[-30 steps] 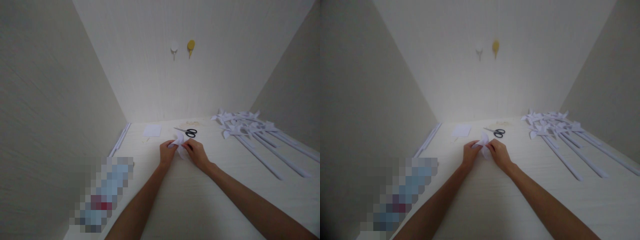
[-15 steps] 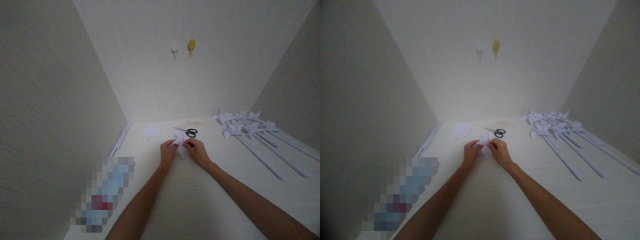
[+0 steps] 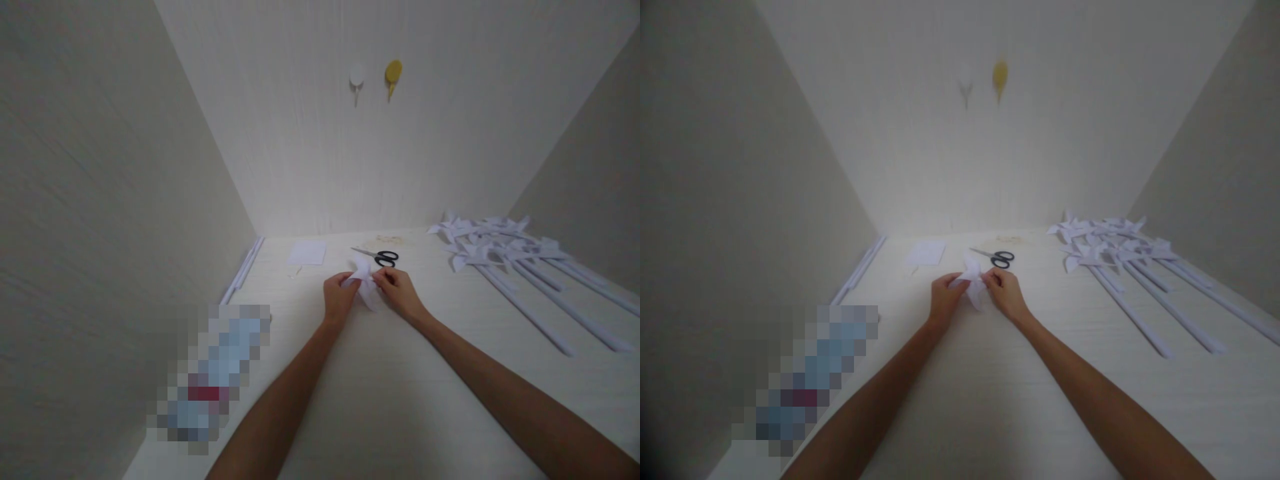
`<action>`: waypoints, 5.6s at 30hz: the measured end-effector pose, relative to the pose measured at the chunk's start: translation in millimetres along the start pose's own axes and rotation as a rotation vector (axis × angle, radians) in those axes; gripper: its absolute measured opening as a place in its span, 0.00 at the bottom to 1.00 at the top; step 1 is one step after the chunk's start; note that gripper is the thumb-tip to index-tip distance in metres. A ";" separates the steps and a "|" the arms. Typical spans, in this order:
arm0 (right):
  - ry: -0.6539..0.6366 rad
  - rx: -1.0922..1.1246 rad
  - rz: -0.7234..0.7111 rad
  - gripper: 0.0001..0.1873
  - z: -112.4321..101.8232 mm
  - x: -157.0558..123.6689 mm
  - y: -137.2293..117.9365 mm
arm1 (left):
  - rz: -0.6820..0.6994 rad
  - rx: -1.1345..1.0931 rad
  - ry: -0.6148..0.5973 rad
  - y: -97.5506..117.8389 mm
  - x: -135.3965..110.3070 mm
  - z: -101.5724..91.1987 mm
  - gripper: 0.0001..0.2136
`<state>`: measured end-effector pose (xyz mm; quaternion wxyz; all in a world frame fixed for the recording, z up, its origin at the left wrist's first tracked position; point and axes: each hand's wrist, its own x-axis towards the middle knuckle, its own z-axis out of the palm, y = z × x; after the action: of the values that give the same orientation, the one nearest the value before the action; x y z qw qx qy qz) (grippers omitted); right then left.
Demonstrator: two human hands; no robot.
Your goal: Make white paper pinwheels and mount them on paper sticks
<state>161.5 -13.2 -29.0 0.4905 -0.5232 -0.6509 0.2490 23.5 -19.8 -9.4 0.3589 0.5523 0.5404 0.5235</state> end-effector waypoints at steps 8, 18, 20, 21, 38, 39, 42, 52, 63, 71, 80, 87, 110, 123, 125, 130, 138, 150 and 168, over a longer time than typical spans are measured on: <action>-0.010 -0.005 0.015 0.14 0.5 3.0 4.0 | -0.024 -0.039 -0.023 -6.6 2.9 4.2 0.09; -0.011 -0.057 -0.005 0.13 0.0 -0.6 -3.7 | 0.010 0.028 -0.052 -10.3 3.9 3.7 0.10; -0.006 -0.070 -0.009 0.13 -0.1 -1.1 -4.4 | 0.018 0.047 -0.051 -9.5 3.6 3.6 0.09; -0.005 -0.077 -0.013 0.13 -0.1 -1.2 -4.6 | 0.023 0.056 -0.048 -8.8 3.3 3.6 0.09; 0.067 -0.336 -0.188 0.11 0.6 -7.9 -9.1 | 0.051 0.102 -0.065 -1.9 -0.3 2.1 0.09; 0.065 -0.338 -0.191 0.11 0.4 -7.7 -9.2 | 0.055 0.111 -0.065 -2.1 -0.3 1.9 0.09; 0.048 -0.354 -0.216 0.11 0.1 -7.8 -9.7 | 0.058 0.123 -0.070 -4.1 -0.1 1.7 0.10; 0.038 -0.427 -0.261 0.10 1.1 -9.4 -9.9 | 0.090 0.178 -0.075 -4.9 1.0 1.3 0.10; 0.031 -0.457 -0.240 0.12 3.0 -10.5 -10.0 | 0.097 0.173 -0.041 -3.1 -1.0 0.8 0.10; 0.068 -0.431 -0.196 0.13 4.4 -12.0 -10.8 | 0.154 0.012 -0.090 0.1 -4.8 1.7 0.11; 0.088 -0.321 -0.146 0.10 3.6 -9.8 -11.3 | 0.213 -0.036 -0.144 3.8 -9.4 3.2 0.13; 0.124 -0.302 -0.126 0.10 3.3 -9.9 -11.4 | 0.268 0.014 -0.149 2.8 -10.9 3.3 0.15; 0.136 -0.097 -0.121 0.09 0.2 -9.5 -12.7 | 0.566 0.255 -0.045 -2.4 -14.1 1.3 0.19; 0.139 0.068 -0.159 0.07 -5.0 -12.4 -20.3 | 0.820 0.209 -0.058 -11.6 -13.6 1.3 0.22; 0.136 0.094 -0.170 0.07 -5.5 -12.8 -20.9 | 0.837 0.201 -0.046 -10.7 -14.4 1.5 0.22; 0.138 0.123 -0.153 0.07 -5.9 -12.9 -21.7 | 0.835 0.196 -0.036 -9.3 -14.9 2.6 0.20; 0.154 0.132 -0.097 0.07 -4.6 -11.8 -20.8 | 0.800 0.270 -0.045 -10.6 -15.6 1.0 0.21; 0.149 0.113 -0.134 0.07 -4.6 -11.5 -18.0 | 0.837 0.297 0.014 -8.6 -16.5 0.6 0.21; 0.123 0.139 -0.185 0.09 -1.5 -11.7 -8.8 | 0.884 0.296 0.053 -5.7 -15.6 0.1 0.18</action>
<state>158.6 -27.1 -25.4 0.5856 -0.4399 -0.6461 0.2147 24.4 -34.1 -17.8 0.0048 0.7615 0.3311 0.5572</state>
